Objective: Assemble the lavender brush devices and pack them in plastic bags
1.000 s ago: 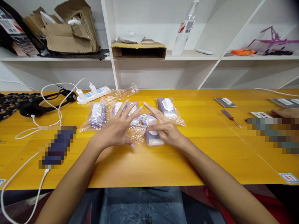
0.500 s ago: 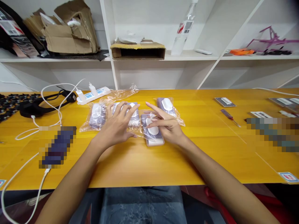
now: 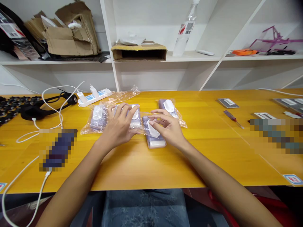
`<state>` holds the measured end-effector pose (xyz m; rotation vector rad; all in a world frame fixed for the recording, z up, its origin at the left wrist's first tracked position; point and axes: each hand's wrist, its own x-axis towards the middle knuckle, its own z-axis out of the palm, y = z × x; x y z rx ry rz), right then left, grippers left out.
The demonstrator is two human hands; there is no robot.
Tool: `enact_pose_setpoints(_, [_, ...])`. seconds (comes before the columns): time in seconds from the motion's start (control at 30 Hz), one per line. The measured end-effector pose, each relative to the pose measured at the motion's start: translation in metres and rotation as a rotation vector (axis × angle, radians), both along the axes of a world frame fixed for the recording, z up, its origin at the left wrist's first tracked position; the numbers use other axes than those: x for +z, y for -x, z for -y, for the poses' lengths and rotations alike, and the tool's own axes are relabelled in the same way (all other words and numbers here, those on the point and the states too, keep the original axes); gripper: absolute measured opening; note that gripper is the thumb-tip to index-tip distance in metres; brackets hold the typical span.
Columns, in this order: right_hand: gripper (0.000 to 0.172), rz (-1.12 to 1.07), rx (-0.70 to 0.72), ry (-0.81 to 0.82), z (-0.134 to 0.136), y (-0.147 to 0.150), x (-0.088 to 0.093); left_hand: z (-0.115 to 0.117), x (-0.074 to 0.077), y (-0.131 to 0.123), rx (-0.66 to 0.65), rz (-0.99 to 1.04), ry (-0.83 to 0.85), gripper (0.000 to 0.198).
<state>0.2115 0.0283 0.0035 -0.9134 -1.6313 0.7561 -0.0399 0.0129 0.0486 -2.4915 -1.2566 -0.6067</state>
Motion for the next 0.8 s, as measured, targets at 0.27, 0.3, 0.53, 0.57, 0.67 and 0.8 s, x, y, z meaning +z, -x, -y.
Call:
enact_pose_setpoints(0.27, [0.058,0.263,0.061,-0.207,0.002,-0.004,0.005,-0.002,-0.006,-0.003,0.012,-0.003,-0.027,0.084])
enact_pose_setpoints(0.3, [0.064,0.283,0.071,-0.213,0.003,-0.005,0.007,-0.002,-0.007,-0.003,0.016,0.003,-0.034,0.084])
enact_pose_setpoints(0.53, [0.031,-0.019,0.109,-0.078,-0.002,-0.008,0.007,-0.003,-0.005,-0.002,0.061,0.022,-0.063,0.083])
enact_pose_setpoints(0.57, [0.025,-0.093,0.071,-0.051,-0.005,-0.01,0.006,-0.003,-0.005,-0.001,0.07,0.024,-0.065,0.083])
enact_pose_setpoints(0.67, [0.028,-0.118,-0.087,0.034,-0.017,-0.017,-0.002,-0.005,-0.003,0.004,0.095,0.041,-0.072,0.085])
enact_pose_setpoints(0.8, [0.045,0.276,-0.235,0.049,-0.02,-0.017,-0.011,-0.01,-0.004,0.011,0.135,0.076,-0.071,0.093])
